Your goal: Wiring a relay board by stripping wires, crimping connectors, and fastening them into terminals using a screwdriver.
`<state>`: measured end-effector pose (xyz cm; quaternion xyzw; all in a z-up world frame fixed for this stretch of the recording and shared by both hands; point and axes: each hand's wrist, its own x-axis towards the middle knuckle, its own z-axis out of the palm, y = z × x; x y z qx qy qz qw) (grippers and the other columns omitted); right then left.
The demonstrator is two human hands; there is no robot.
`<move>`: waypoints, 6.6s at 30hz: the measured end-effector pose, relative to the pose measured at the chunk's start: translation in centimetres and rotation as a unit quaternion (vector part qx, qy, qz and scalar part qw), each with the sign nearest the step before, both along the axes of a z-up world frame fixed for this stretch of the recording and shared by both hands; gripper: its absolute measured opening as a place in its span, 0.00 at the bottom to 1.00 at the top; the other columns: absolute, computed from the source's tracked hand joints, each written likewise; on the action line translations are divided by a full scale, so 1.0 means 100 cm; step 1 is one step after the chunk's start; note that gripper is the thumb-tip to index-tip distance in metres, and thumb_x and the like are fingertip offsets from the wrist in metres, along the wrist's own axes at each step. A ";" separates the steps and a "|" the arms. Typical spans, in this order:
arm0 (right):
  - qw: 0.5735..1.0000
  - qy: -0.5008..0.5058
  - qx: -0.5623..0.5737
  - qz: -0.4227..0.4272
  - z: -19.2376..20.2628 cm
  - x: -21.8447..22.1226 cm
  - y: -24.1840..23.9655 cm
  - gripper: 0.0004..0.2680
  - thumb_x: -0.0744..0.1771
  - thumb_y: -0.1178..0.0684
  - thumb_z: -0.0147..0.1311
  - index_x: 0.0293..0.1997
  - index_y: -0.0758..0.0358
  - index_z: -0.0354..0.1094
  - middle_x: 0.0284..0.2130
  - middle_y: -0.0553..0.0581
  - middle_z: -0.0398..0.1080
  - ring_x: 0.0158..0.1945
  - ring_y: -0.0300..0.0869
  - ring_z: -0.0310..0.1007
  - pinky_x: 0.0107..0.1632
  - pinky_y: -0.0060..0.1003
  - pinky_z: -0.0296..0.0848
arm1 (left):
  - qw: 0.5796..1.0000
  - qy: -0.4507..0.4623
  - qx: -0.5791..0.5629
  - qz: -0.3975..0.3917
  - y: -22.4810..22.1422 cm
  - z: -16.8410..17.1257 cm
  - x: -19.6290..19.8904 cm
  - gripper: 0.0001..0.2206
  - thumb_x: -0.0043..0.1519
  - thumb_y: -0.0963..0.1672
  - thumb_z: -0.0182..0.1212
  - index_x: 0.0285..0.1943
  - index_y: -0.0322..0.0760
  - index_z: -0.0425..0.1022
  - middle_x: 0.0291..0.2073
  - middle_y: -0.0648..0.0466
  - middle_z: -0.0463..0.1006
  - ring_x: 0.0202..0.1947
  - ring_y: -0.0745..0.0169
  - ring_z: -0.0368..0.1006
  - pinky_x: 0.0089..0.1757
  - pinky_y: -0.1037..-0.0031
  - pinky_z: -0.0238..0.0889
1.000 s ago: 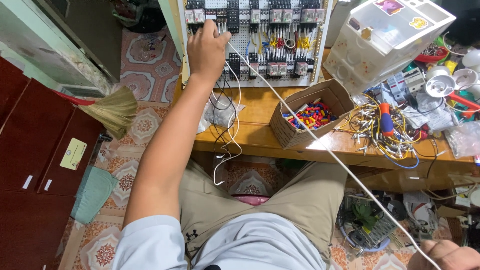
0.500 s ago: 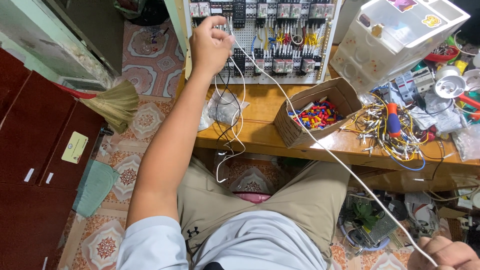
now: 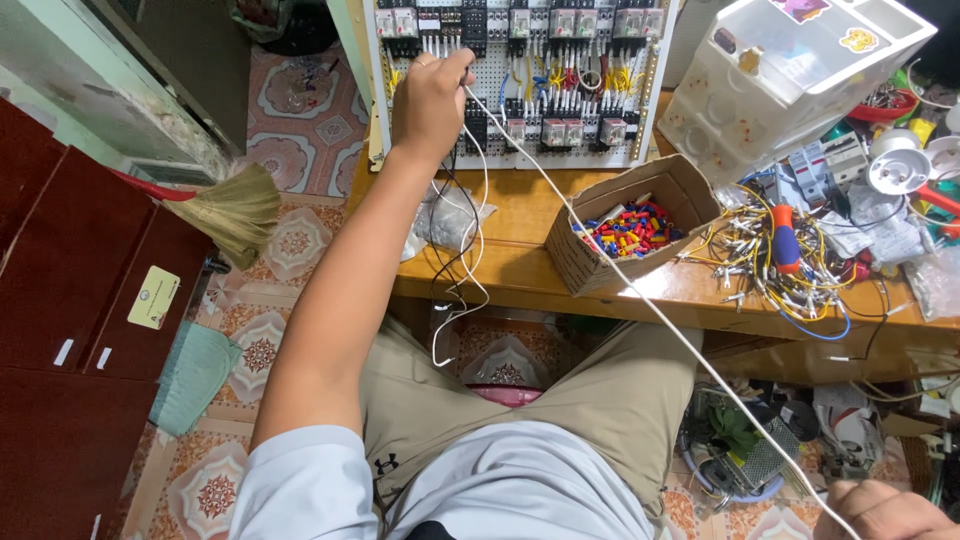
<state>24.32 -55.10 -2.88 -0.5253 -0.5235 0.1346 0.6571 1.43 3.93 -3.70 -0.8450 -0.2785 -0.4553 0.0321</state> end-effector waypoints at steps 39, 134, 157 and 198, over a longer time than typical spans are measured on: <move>0.827 -0.186 -0.508 0.154 -0.074 -0.074 0.115 0.11 0.65 0.45 0.61 0.50 0.49 0.74 0.28 0.45 0.73 0.25 0.37 0.67 0.31 0.33 0.67 | 0.874 0.216 -0.432 0.058 -0.157 0.017 -0.028 0.28 0.64 0.40 0.65 0.73 0.37 0.58 0.25 0.57 0.72 0.18 0.71 0.64 0.19 0.85 0.61; 0.974 -0.217 -0.036 0.051 0.013 -0.111 0.098 0.00 0.64 0.57 0.60 0.34 0.59 0.76 0.30 0.50 0.80 0.32 0.38 0.82 0.40 0.28 0.80 | 0.847 -0.105 -0.363 -0.374 -0.375 0.004 -0.077 0.03 0.63 0.40 0.63 0.36 0.37 0.79 0.24 0.55 0.71 0.21 0.66 0.62 0.28 0.75 0.56; 0.969 -0.227 0.003 0.102 -0.001 -0.120 0.101 0.03 0.66 0.61 0.55 0.36 0.62 0.76 0.30 0.52 0.79 0.37 0.42 0.84 0.45 0.32 0.84 | 0.916 -0.071 -0.219 -0.328 -0.374 -0.006 -0.071 0.08 0.68 0.44 0.62 0.36 0.39 0.76 0.26 0.56 0.66 0.20 0.59 0.62 0.25 0.71 0.54; 0.907 0.125 0.102 0.390 0.030 -0.076 0.061 0.12 0.70 0.56 0.54 0.25 0.68 0.65 0.18 0.60 0.63 0.15 0.47 0.60 0.19 0.42 0.64 | 0.960 -0.028 0.180 -0.212 -0.162 0.016 -0.064 0.11 0.61 0.36 0.73 0.47 0.45 0.82 0.39 0.53 0.86 0.40 0.57 0.80 0.39 0.70 0.78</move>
